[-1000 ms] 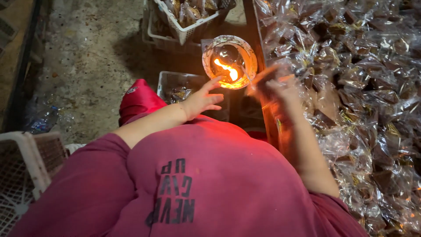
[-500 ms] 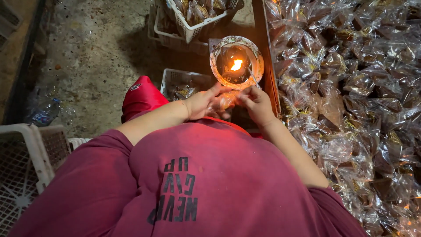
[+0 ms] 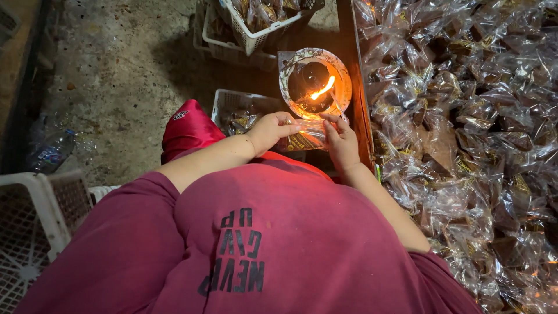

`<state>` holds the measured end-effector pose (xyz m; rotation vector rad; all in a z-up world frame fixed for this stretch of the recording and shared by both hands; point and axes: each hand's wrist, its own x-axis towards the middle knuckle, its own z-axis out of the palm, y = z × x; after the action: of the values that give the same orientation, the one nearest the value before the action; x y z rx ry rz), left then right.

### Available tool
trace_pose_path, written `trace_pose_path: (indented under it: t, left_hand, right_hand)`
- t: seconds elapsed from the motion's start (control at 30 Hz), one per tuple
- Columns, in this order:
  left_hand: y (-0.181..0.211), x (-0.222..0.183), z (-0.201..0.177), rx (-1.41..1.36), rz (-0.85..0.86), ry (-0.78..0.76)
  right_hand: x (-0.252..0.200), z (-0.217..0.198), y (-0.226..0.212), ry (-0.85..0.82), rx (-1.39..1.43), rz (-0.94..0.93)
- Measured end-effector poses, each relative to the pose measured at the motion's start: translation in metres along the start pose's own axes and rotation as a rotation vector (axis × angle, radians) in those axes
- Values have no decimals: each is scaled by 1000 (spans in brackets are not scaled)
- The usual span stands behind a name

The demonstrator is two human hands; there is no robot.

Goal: Sealing plastic bags containing bread by melting the edges over a candle flame.

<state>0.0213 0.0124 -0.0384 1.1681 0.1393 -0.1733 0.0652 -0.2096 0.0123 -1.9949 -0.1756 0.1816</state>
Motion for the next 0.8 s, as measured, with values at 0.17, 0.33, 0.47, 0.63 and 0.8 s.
trace_pose_path:
  t: [0.17,0.33,0.47,0.63,0.8]
  left_hand:
    - [17,1,1,155,9,209]
    - [4,12,2,552,150,166]
    - [35,-11,17,993,-2,-272]
    - [18,-10,14,835,-79,-208]
    - [30,-12,9,635,-204,-224]
  right_hand:
    - [15,-5,26,-96,-184,95]
    - [-2,8,-11,-90,475,357]
    - [9,11,-34,-5,762,424]
    - [-3,24,-56,-82,713,314]
    - [11,43,-29,-13,620,331]
